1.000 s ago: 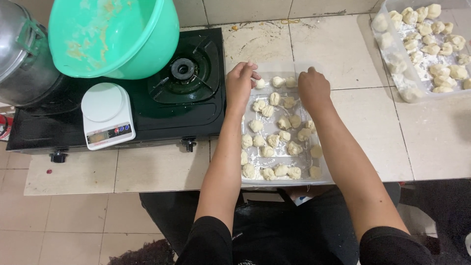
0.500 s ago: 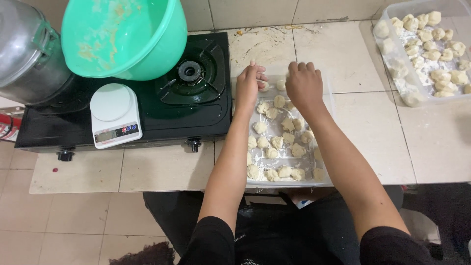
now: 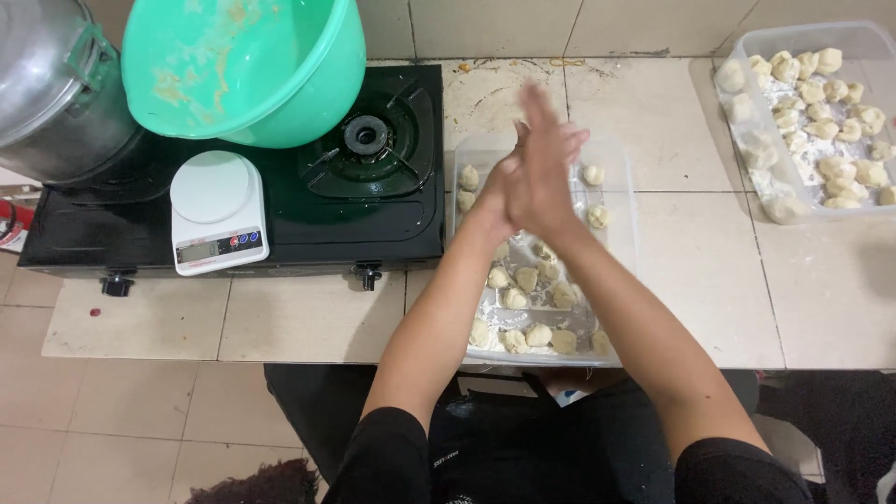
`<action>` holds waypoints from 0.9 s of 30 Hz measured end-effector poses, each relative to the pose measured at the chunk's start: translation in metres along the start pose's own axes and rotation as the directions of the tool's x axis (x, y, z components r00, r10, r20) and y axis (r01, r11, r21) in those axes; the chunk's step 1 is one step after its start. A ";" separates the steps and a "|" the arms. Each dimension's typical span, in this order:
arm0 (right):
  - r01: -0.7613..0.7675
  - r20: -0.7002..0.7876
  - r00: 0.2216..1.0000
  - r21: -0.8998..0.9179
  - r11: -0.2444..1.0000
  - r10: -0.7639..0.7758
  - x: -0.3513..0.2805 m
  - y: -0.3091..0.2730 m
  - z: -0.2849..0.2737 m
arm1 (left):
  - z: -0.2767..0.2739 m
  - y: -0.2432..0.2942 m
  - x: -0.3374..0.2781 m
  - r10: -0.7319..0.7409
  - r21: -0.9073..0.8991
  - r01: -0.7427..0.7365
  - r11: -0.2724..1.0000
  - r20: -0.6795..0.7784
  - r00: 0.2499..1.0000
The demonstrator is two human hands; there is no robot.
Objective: The person repeatedly picks small dough pieces from a tray, rolls them between palms, and places them back into the tray. The process is continuous and repetitive throughout the clip.
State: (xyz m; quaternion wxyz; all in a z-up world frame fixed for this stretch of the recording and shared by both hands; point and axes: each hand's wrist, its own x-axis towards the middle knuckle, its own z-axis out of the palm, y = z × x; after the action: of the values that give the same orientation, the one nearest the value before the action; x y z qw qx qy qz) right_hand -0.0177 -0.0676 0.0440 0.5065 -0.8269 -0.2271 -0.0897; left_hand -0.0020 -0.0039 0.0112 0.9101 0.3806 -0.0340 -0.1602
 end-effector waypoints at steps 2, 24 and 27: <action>0.113 -0.026 0.993 -0.097 0.989 -0.116 0.005 0.048 -0.006 | -0.028 -0.017 0.013 0.043 -0.162 -0.021 0.987 0.136 0.990; 0.694 0.271 0.718 -0.352 0.629 -0.641 -0.001 0.077 -0.001 | -0.031 -0.030 0.022 -0.235 -0.249 0.261 0.933 0.129 0.963; 0.503 0.149 0.860 -0.403 0.765 -0.487 0.014 0.095 -0.019 | -0.072 -0.056 0.031 -0.008 -0.385 0.105 0.917 0.246 0.969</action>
State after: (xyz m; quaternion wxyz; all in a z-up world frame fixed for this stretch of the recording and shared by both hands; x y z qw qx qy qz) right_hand 0.0406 -0.1162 -0.0174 0.2665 -0.8295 -0.4207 -0.2528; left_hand 0.0257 -0.0014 -0.0808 0.9522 0.1678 -0.0995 -0.2349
